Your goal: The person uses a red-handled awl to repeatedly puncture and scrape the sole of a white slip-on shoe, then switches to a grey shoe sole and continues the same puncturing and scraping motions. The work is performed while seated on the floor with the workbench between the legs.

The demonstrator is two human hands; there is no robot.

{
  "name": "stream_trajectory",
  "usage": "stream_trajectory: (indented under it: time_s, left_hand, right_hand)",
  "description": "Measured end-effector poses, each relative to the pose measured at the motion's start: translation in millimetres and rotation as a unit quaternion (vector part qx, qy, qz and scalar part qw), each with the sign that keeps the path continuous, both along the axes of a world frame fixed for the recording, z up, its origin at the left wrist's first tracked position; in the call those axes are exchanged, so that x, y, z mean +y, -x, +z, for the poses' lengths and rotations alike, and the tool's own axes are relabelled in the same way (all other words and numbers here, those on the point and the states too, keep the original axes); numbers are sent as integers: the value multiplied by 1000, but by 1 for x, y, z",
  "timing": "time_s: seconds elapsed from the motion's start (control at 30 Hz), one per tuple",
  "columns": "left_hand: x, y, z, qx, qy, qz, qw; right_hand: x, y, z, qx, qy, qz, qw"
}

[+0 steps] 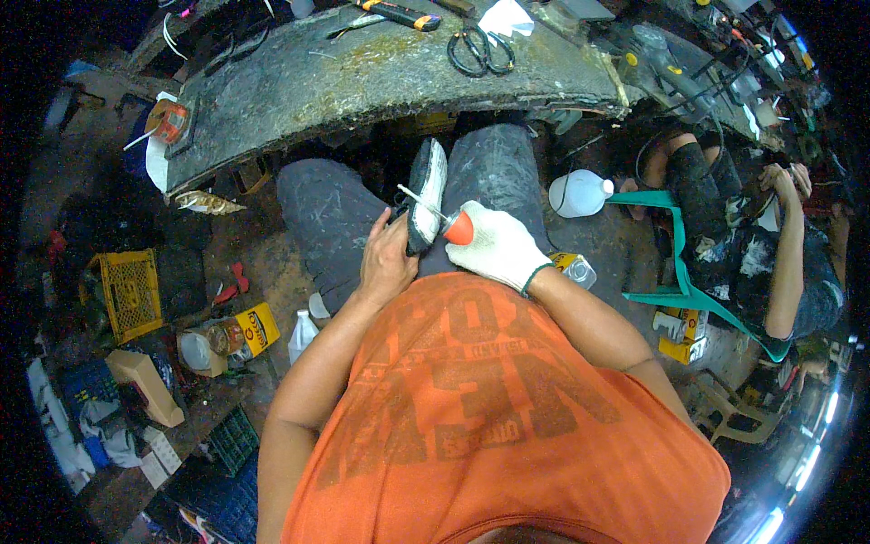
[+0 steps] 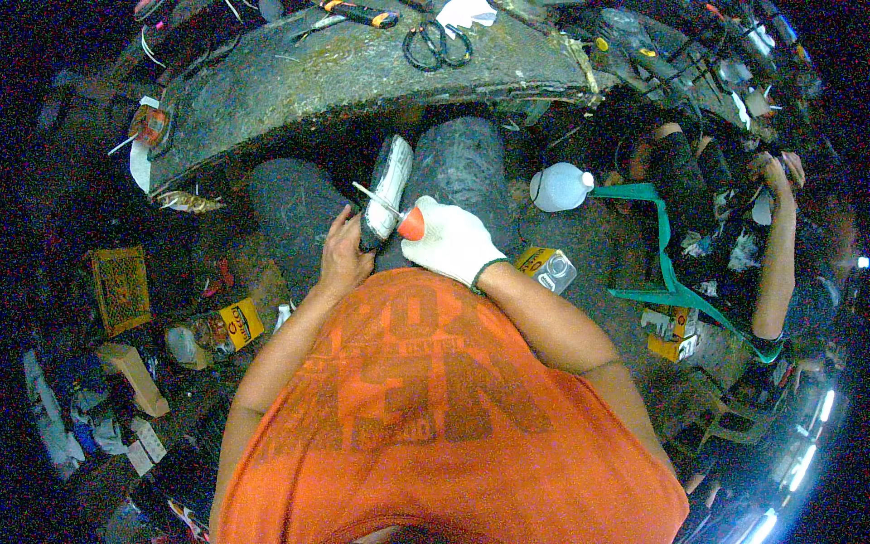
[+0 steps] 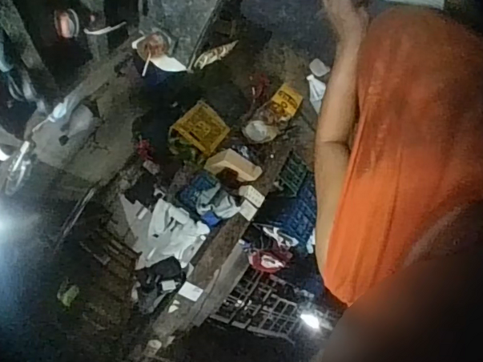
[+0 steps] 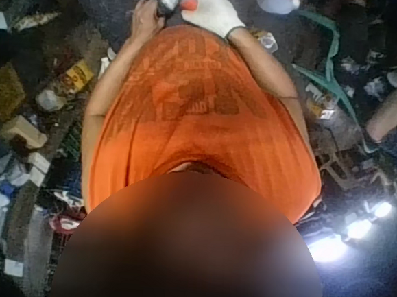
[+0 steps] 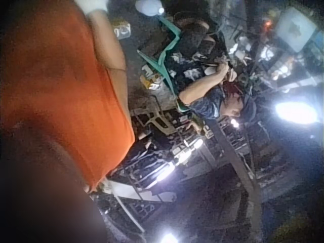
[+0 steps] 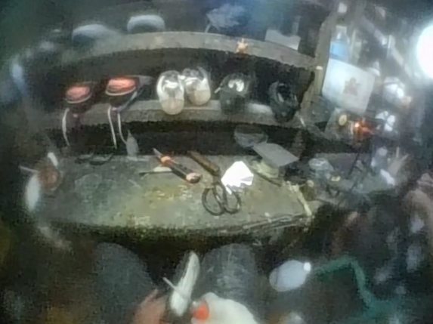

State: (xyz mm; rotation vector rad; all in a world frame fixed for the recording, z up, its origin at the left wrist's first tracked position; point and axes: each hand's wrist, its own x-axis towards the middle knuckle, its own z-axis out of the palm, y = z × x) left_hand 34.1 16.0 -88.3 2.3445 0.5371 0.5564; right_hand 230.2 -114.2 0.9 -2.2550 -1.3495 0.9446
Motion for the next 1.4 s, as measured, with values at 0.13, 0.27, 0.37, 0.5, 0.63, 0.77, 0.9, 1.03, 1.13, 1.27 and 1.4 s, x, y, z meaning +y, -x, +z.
stream_trajectory:
  time_s: [0.13,0.27,0.37,0.5,0.63,0.77,0.9,1.03,1.13,1.27,1.4]
  left_hand:
    - [1,0,-2,-3,-3,0,1000]
    - [1,0,-3,4,5,4,1000]
    - [1,0,-2,3,6,3,1000]
    - [1,-1,-3,-4,1,0,1000]
    - [1,0,-3,-6,-6,1,1000]
    - [1,1,-2,6,-9,-2,1000]
    - [1,1,-1,4,-9,-4,1000]
    - [1,0,-1,2,-6,-6,1000]
    - [2,0,-2,2,-5,-7,1000]
    - [1,0,1,20,-1,-3,1000]
    - [0,0,3,11,-8,-5,1000]
  right_hand:
    - [0,0,0,-1,-1,4,1000]
    - [1,0,1,-1,-4,12,1000]
    - [0,0,2,-2,-5,11,1000]
    - [-1,0,1,-3,-3,12,1000]
    - [-1,0,-2,-4,-9,16,1000]
    - [-1,0,-2,-5,-7,14,1000]
    - [-1,1,1,-10,-15,21,1000]
    - [-2,2,4,-21,-11,29,999]
    - [-3,2,5,-17,-18,32,999]
    - [-4,4,4,-24,-31,33,999]
    - [-5,6,5,-28,-24,36,999]
